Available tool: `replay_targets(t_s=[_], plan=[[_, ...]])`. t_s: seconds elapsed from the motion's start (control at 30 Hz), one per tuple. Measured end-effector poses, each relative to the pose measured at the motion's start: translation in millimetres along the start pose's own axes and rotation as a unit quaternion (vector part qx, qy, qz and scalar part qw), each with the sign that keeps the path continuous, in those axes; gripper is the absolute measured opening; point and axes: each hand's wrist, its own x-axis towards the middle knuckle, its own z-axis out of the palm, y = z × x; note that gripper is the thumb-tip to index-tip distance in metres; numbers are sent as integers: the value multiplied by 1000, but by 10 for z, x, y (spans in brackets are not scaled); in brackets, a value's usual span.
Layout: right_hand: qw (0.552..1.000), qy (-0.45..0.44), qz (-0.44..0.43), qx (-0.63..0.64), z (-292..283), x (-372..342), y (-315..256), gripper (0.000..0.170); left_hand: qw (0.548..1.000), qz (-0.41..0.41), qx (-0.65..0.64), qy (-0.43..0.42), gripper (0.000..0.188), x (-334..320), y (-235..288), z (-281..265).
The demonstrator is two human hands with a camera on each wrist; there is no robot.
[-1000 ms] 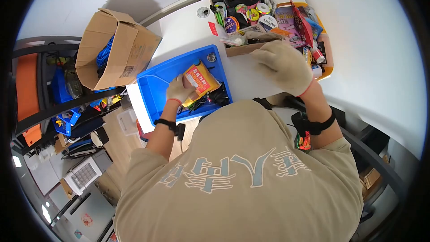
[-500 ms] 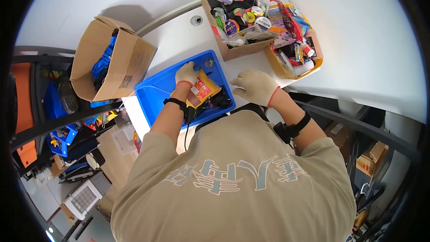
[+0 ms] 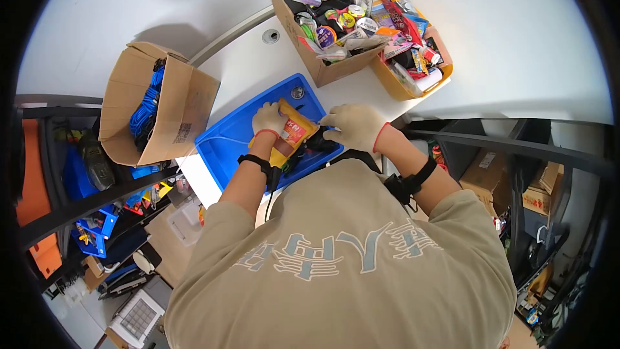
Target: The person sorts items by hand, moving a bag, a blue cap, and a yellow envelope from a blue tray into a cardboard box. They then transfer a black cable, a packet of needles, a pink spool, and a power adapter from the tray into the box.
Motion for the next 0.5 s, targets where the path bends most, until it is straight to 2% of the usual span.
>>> replay_targets(t_s=[0.07, 0.13, 0.17, 0.2, 0.23, 0.27, 0.3, 0.33, 0.37, 0.43, 0.5], plan=[[1000, 16, -10, -17, -5, -12, 39, 34, 999, 16, 32, -6, 36, 40, -15, 3], [999, 43, -8, -2, -67, -55, 13, 33, 992, 55, -116, 16, 36, -139, -23, -44], [998, 64, -9, 18, -87, -90, 1, 31, 991, 63, -116, 18, 36, -176, 22, -87], [996, 78, -9, 49, -111, -116, -41, 40, 962, 81, -260, -22, 39, -278, 125, -263], [995, 82, -3, 48, -136, -135, -133, 40, 911, 96, -396, -64, 43, -389, 241, -462], [985, 143, -5, 101, -164, -147, -258, 46, 910, 100, -396, -68, 43, -529, 382, -704], [967, 202, -9, 153, -202, -152, -354, 53, 831, 132, -526, -127, 49, -697, 544, -994], [961, 220, -52, 159, -267, -136, -388, 61, 729, 157, -641, -182, 56, -832, 668, -1220], [961, 221, -51, 158, -295, -117, -369, 61, 728, 158, -641, -182, 56, -912, 755, -1372], [944, 288, -130, 95, -380, -68, -309, 46, 707, 146, -672, -167, 63, -997, 888, -1588], [944, 283, -154, 76, -489, -30, -264, 43, 711, 154, -669, -153, 67, -1011, 934, -1622]])
